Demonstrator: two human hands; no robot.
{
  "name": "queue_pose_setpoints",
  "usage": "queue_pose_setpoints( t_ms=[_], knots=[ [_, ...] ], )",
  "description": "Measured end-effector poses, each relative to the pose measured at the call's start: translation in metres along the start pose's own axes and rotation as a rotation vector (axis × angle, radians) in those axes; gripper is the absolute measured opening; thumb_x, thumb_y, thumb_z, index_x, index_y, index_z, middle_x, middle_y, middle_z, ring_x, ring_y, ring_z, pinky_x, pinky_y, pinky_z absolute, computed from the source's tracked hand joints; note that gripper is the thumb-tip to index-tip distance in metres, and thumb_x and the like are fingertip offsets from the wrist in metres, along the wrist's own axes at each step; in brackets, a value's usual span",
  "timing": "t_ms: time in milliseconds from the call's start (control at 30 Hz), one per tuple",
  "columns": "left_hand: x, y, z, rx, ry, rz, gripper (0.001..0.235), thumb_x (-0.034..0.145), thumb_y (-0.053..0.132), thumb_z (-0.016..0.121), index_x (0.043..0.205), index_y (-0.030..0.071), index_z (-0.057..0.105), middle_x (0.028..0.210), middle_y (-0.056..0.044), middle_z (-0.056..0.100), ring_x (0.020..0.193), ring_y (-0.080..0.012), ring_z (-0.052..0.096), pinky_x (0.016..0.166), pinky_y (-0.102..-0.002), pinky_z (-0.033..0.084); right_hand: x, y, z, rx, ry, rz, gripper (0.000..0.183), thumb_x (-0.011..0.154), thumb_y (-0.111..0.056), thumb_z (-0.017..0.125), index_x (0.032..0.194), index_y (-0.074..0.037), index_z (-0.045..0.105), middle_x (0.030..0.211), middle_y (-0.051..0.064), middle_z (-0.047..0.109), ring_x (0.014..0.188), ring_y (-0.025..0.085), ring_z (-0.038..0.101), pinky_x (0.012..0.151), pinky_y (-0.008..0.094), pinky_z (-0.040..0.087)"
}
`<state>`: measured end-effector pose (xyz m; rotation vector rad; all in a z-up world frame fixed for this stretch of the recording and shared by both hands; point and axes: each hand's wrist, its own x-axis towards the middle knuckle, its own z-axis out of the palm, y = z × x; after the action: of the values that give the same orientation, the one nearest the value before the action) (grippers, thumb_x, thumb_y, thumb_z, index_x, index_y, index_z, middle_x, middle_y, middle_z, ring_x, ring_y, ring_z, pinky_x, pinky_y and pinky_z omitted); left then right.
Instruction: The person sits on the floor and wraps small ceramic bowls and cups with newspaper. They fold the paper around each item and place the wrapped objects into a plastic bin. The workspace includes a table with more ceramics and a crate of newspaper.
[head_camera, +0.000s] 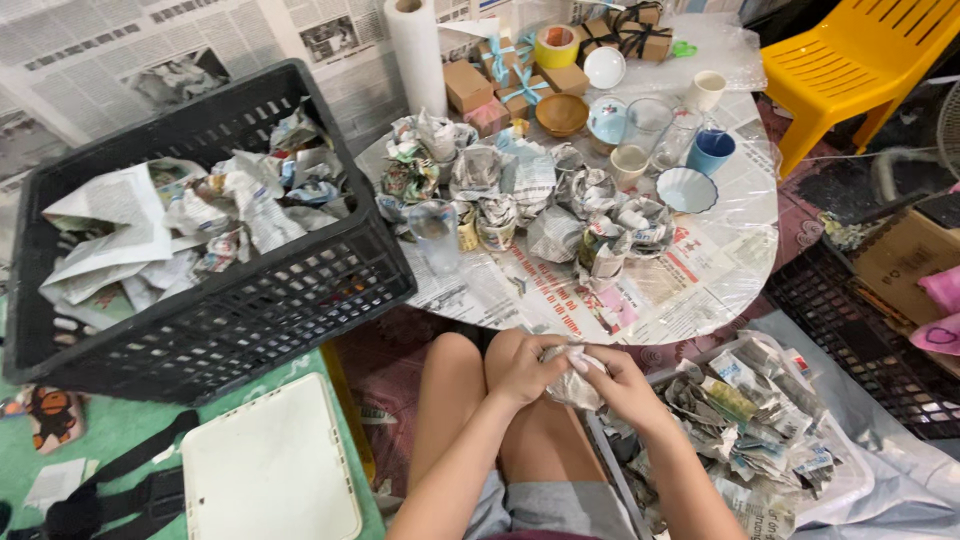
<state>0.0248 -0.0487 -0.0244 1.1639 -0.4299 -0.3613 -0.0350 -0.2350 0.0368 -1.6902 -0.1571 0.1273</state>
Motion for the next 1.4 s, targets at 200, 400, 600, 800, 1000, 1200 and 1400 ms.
queue_pose_setpoints(
  t_ms=[200,400,600,800,1000,1200,1400],
  knots=[
    [0.023,0.016,0.037,0.279,-0.05,0.18,0.017,0.104,0.019,0.063,0.105,0.002,0.06,0.098,-0.001,0.063,0.098,-0.0101,0.058,0.092,-0.027,0.048,-0.011,0.039,-0.033,0.056,0.187,0.022,0.023,0.099,-0.018,0.067,0.103,0.004,0.073,0.085,-0.002,0.066,0.079,0.006,0.053,0.068,0.025,0.047],
    [0.061,0.021,0.075,0.28,0.044,0.081,0.023,0.104,0.025,0.066,0.109,0.002,0.06,0.101,-0.007,0.059,0.1,-0.0179,0.052,0.091,-0.034,0.043,-0.008,0.072,-0.064,-0.014,0.428,0.017,0.025,0.095,-0.019,0.068,0.108,0.002,0.072,0.084,-0.003,0.065,0.077,0.006,0.054,0.067,0.024,0.047],
    [0.089,0.031,0.092,0.191,0.19,0.158,0.042,0.102,0.026,0.057,0.138,0.01,0.043,0.138,-0.007,0.046,0.132,-0.0186,0.045,0.113,-0.035,0.036,0.041,0.04,-0.128,-0.499,0.629,-0.281,0.023,0.092,-0.017,0.071,0.103,0.003,0.069,0.086,0.012,0.067,0.077,0.016,0.061,0.071,0.028,0.048],
    [0.087,0.017,0.078,0.314,0.05,0.15,0.03,0.105,0.019,0.059,0.132,0.006,0.057,0.139,-0.011,0.058,0.131,-0.0197,0.053,0.111,-0.036,0.041,0.161,-0.001,-0.168,-0.907,0.709,-0.501,0.039,0.091,-0.02,0.08,0.073,0.0,0.052,0.075,0.016,0.051,0.073,0.036,0.052,0.069,0.045,0.041],
    [0.085,0.006,0.065,0.277,0.03,0.0,0.023,0.103,0.012,0.057,0.123,0.005,0.066,0.118,-0.008,0.072,0.097,-0.0153,0.062,0.089,-0.03,0.051,0.212,0.005,-0.163,-1.168,0.435,-0.55,0.028,0.085,-0.022,0.079,0.075,-0.007,0.057,0.079,0.008,0.06,0.085,0.03,0.06,0.08,0.044,0.043],
    [0.097,0.041,0.062,0.481,0.007,0.233,0.02,0.104,0.012,0.055,0.124,0.008,0.061,0.121,-0.008,0.065,0.11,-0.0212,0.065,0.093,-0.034,0.051,0.209,0.014,-0.163,-1.214,0.332,-0.535,0.021,0.091,-0.024,0.071,0.083,-0.007,0.061,0.091,0.006,0.065,0.091,0.028,0.061,0.084,0.043,0.043],
    [0.192,0.059,0.036,1.076,0.127,0.464,0.028,0.101,0.015,0.058,0.127,0.007,0.061,0.13,-0.016,0.062,0.128,-0.0348,0.053,0.112,-0.05,0.038,0.203,0.007,-0.176,-1.247,0.155,-0.526,0.014,0.093,-0.022,0.065,0.092,-0.008,0.064,0.093,0.007,0.064,0.094,0.028,0.059,0.087,0.042,0.043]
  ],
)
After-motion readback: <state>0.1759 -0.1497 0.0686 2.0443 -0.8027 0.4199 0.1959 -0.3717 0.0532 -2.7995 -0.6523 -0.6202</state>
